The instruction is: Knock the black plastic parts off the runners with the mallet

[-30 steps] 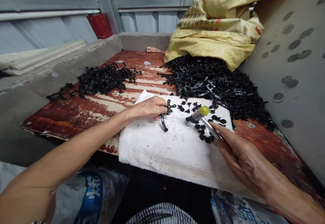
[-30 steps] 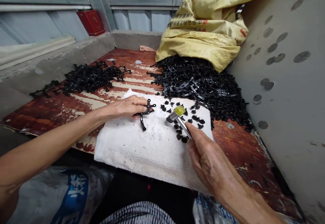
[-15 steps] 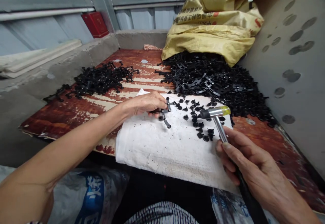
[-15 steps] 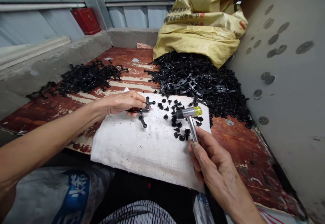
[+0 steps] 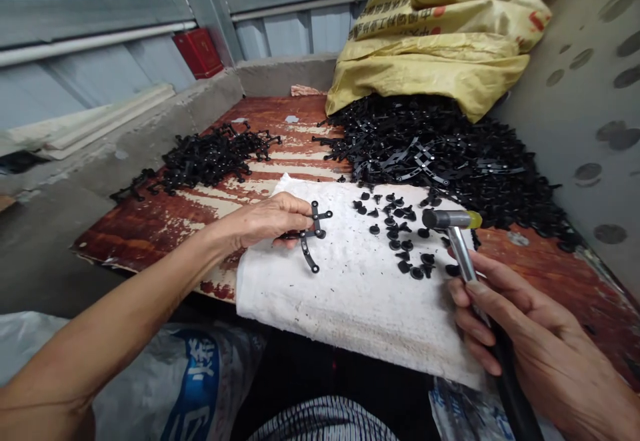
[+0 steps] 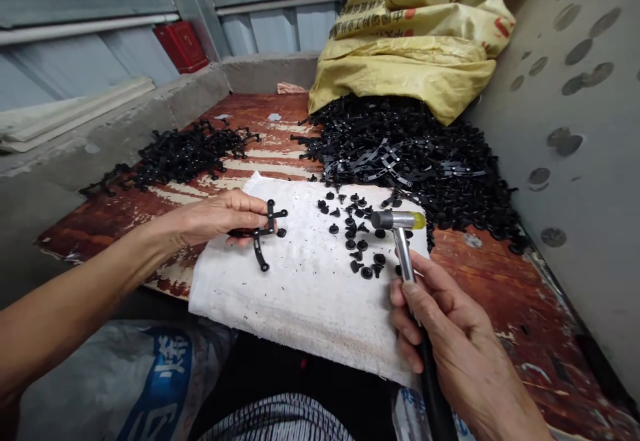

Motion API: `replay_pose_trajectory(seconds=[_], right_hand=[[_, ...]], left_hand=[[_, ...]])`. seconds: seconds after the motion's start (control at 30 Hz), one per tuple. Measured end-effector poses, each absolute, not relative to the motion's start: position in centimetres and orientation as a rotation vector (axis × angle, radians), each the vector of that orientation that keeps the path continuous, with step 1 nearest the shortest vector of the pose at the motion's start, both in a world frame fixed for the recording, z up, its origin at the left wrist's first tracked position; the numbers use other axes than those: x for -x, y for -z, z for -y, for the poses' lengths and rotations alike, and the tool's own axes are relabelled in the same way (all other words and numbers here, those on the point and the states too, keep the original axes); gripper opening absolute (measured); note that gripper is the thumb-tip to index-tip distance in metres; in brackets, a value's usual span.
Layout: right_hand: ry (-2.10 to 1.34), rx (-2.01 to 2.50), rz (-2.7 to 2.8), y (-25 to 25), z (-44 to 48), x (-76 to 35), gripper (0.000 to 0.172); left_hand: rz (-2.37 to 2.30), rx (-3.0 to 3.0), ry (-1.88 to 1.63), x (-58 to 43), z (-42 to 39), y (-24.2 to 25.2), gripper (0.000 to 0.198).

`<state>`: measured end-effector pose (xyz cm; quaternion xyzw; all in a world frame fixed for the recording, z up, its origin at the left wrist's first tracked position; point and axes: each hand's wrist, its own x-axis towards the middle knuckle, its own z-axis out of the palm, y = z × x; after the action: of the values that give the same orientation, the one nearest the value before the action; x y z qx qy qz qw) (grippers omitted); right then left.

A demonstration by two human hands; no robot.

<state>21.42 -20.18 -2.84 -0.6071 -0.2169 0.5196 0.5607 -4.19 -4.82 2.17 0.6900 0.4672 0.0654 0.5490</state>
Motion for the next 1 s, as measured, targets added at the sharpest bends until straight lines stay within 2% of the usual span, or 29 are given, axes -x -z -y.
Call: replay_pose_trajectory(seconds=[0.3,0.6,1.0], right_hand=[[-1.168,1.450,0.529,3.1,20.5,-21.6,0.058],[-1.125,1.517,0.514,3.4,20.2,-21.5,0.061],[-1.121,1.539,0.554,3.3,20.2,-21.3,0.054]], left_hand=[[-1.053,-1.411,-0.190,5.4,6.8,-0.4,0.021],[-1.073,-1.201,-0.300,5.4,7.1,1.0,0.021],[-1.147,-1.158,-0.285,4.8,7.3,0.3,0.028]])
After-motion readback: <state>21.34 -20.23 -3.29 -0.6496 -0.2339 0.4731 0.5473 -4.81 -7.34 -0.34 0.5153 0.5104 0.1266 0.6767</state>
